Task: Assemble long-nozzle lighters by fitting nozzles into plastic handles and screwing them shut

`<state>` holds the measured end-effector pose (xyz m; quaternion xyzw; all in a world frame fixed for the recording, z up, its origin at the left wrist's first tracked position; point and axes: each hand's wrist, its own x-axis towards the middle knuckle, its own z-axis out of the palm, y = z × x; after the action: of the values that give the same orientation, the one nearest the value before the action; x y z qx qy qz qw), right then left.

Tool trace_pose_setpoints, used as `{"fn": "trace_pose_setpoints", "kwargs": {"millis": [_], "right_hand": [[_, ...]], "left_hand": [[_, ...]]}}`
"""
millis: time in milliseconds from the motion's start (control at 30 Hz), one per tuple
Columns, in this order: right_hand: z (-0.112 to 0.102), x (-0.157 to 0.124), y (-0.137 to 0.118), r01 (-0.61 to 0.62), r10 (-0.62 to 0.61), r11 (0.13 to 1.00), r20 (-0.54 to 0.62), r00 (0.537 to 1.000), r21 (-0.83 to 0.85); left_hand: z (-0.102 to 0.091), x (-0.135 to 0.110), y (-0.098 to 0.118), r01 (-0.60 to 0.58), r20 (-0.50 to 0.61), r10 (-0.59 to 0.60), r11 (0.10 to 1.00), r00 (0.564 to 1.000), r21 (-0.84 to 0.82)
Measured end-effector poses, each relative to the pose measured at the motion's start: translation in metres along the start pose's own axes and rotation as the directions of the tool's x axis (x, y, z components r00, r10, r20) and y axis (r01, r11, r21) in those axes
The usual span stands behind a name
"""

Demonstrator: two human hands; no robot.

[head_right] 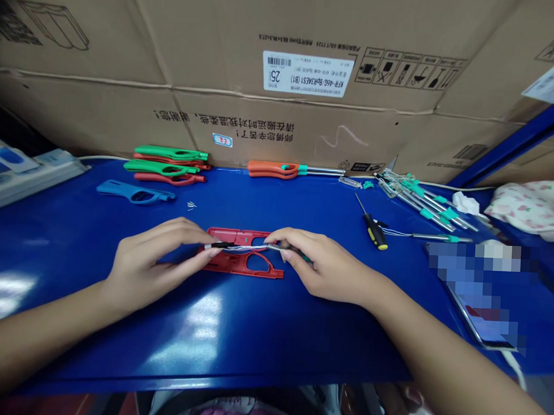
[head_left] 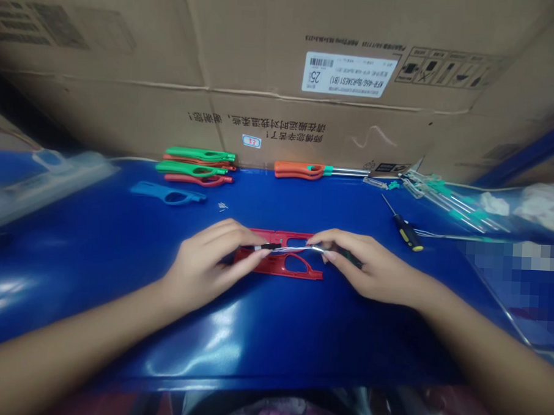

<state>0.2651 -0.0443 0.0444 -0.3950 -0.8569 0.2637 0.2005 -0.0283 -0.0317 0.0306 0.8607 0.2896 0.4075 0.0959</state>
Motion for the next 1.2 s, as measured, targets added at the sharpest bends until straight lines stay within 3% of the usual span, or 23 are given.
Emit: {"fn": "trace_pose_setpoints", "kwargs": {"millis": [167, 267, 400, 700, 800, 967, 1200], "right_hand": [[0.002, -0.001, -0.003, -0.045, 0.047, 0.997, 0.037, 0.998, -0.070], [0.006, -0.001, -0.005, -0.069, 0.073, 0.975, 0.009, 0.997, -0.212], [0.011, 0.000, -0.007, 0.014, -0.029, 0.926, -0.034, 0.999, -0.377], [0.010, 0.000, -0.009, 0.066, -0.099, 0.902, -0.055, 0.994, -0.427], [0.012, 0.000, -0.010, 0.061, -0.092, 0.921, -0.065, 0.994, -0.385], [0.016, -0.001, -0.006, 0.053, -0.076, 0.984, -0.136, 0.988, -0.169], [0.012, -0.001, -0.003, 0.129, -0.128, 0.991, -0.049, 0.991, 0.028]], "left_hand": [[0.004, 0.000, -0.002, 0.070, 0.012, -0.069, 0.997, 0.998, -0.034], [0.007, 0.000, -0.001, 0.073, 0.045, -0.070, 0.995, 0.997, -0.068], [0.009, 0.000, 0.002, 0.068, 0.072, -0.061, 0.993, 0.996, -0.100], [0.010, 0.000, 0.005, 0.061, 0.073, -0.054, 0.994, 0.996, -0.092], [0.010, -0.001, 0.005, 0.047, 0.071, -0.042, 0.996, 0.997, -0.075], [0.010, -0.002, 0.004, 0.049, 0.105, -0.043, 0.997, 0.994, -0.059], [0.011, -0.002, -0.001, 0.093, 0.144, -0.087, 0.995, 0.986, -0.039]]}}
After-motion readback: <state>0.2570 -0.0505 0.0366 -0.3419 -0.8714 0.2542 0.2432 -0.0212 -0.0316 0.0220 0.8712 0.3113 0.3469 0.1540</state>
